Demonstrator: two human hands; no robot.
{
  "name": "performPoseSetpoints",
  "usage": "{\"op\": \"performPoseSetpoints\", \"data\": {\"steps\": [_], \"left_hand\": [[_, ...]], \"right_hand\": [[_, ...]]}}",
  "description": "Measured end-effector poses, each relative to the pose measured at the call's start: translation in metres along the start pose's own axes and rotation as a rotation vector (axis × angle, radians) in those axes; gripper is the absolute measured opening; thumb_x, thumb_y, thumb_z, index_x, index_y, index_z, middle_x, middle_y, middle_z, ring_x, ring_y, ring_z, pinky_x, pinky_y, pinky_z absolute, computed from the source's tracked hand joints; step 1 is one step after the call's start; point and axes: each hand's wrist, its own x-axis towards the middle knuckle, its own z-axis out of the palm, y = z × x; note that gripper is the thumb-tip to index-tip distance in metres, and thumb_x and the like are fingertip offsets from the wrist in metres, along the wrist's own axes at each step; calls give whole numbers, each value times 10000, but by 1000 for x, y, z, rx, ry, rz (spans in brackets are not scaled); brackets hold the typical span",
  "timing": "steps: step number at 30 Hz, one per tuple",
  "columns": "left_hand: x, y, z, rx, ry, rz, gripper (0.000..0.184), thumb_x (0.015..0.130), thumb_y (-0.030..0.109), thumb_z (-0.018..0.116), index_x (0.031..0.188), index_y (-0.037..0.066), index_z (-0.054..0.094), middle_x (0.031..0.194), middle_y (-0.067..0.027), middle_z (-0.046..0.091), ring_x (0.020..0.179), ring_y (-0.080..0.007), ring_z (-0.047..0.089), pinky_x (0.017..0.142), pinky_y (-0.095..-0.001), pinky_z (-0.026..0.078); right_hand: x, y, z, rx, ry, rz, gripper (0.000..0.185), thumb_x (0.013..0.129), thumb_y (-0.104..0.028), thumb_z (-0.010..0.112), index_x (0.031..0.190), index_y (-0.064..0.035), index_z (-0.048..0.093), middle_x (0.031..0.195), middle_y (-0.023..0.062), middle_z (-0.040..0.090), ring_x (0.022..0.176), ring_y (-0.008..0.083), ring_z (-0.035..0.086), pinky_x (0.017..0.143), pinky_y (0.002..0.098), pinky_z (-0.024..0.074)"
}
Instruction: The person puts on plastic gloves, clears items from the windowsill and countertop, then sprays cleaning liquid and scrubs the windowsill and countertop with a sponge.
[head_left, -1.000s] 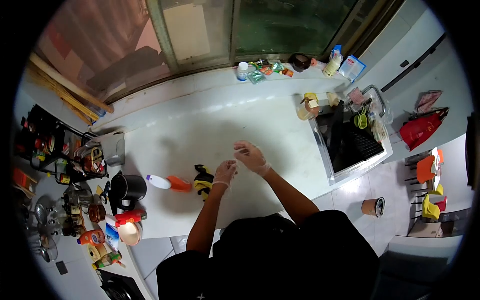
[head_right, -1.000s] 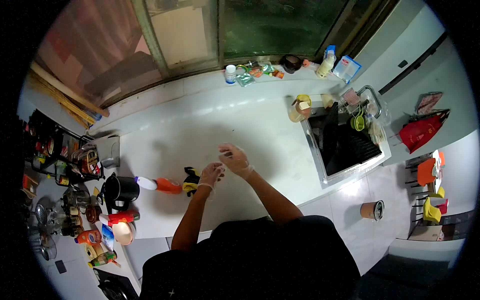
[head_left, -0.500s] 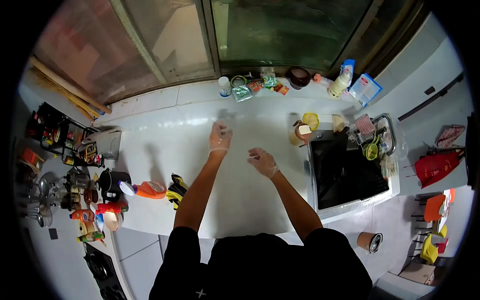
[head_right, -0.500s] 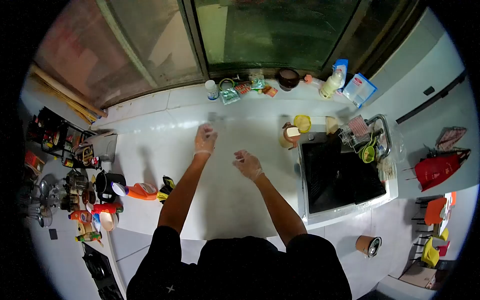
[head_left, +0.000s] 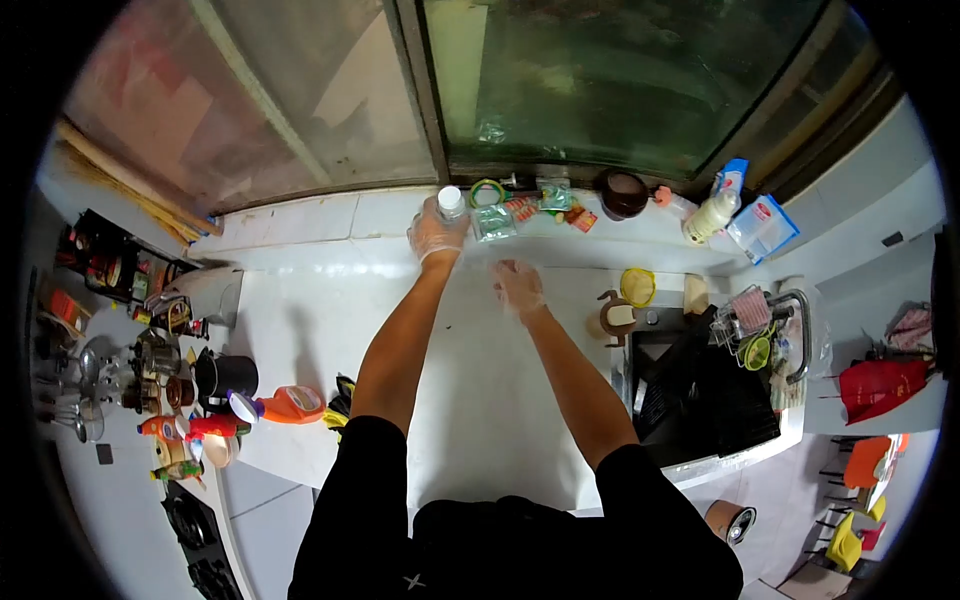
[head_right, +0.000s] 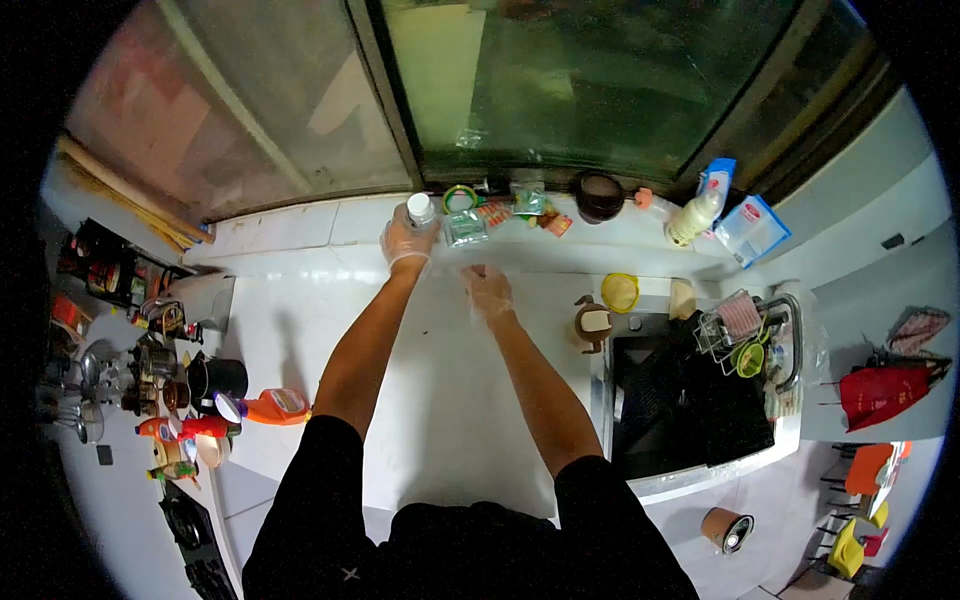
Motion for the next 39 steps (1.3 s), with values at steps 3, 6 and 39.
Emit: {"op": "performPoseSetpoints", "data": {"steps": [3,6,39], "left_hand": [[-21,-2,-26,-101,28,2,548,686,304,812,1131,71,592,1033,-173,669,1017,-354,615,857,-475,487],[-81,-38,-55,-173,60,104,577,683,327,824,1143,63,598,1008,-168,664,993,-357,617,838,-468,492],[-352,-534,-356,-390,774,-750,700,742,79,806,1343,18,451,1260,-139,603,982,-203,626,834,-314,519]], "right_hand": [[4,-38,17,378,91,235,353,852,-380,701,869,-30,662,768,50,639,663,180,593,550,320,459],[48,-14,24,522,53,258,343,787,-387,738,810,-63,627,669,32,593,594,153,567,522,311,441],[-334,168,389,-226,-1073,335,351,926,-313,625,1176,-67,606,962,52,667,722,143,617,626,286,507]]}}
